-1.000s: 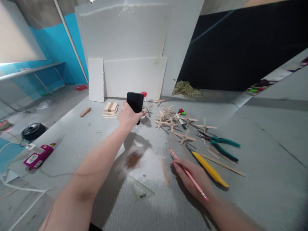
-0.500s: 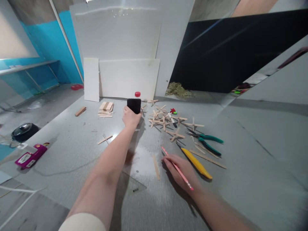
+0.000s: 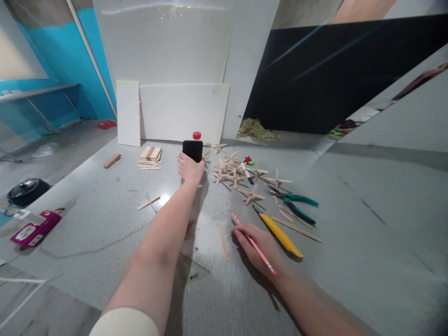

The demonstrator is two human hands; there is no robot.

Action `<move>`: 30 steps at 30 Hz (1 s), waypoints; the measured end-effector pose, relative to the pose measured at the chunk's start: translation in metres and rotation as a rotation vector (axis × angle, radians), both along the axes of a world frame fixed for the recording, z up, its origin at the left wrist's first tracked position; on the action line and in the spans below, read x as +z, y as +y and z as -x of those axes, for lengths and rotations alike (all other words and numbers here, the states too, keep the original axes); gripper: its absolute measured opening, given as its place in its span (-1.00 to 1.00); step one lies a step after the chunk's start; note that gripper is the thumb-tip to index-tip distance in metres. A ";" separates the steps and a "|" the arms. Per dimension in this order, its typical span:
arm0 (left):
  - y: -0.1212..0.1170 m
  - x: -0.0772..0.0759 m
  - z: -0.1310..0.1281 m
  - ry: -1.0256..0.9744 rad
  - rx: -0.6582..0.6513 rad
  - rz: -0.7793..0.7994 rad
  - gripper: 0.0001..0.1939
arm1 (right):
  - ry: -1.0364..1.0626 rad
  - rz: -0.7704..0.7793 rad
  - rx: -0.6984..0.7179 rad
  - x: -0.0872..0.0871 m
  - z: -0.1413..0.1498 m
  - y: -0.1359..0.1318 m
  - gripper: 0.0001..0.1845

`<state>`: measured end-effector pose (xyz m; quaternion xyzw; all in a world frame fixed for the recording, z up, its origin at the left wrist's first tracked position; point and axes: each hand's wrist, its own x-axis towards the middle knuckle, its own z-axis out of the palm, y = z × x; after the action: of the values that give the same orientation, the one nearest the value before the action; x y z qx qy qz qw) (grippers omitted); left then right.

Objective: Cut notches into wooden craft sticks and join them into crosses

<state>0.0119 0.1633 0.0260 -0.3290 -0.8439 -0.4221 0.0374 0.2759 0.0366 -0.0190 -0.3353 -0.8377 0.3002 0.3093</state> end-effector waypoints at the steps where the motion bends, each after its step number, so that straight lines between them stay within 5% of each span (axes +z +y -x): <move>1: 0.000 0.000 -0.001 -0.001 0.000 -0.006 -0.56 | 0.001 0.001 -0.001 0.000 0.000 0.000 -0.68; 15: 0.002 -0.004 -0.002 -0.013 -0.017 -0.045 -0.56 | -0.006 0.012 -0.010 -0.009 -0.002 0.001 -0.65; 30: -0.007 -0.009 0.011 -0.015 -0.137 0.018 -0.55 | -0.002 0.023 -0.010 -0.002 0.000 -0.001 -0.67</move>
<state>0.0005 0.1559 0.0166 -0.3832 -0.8234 -0.4186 -0.0009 0.2761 0.0359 -0.0209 -0.3433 -0.8328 0.3078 0.3062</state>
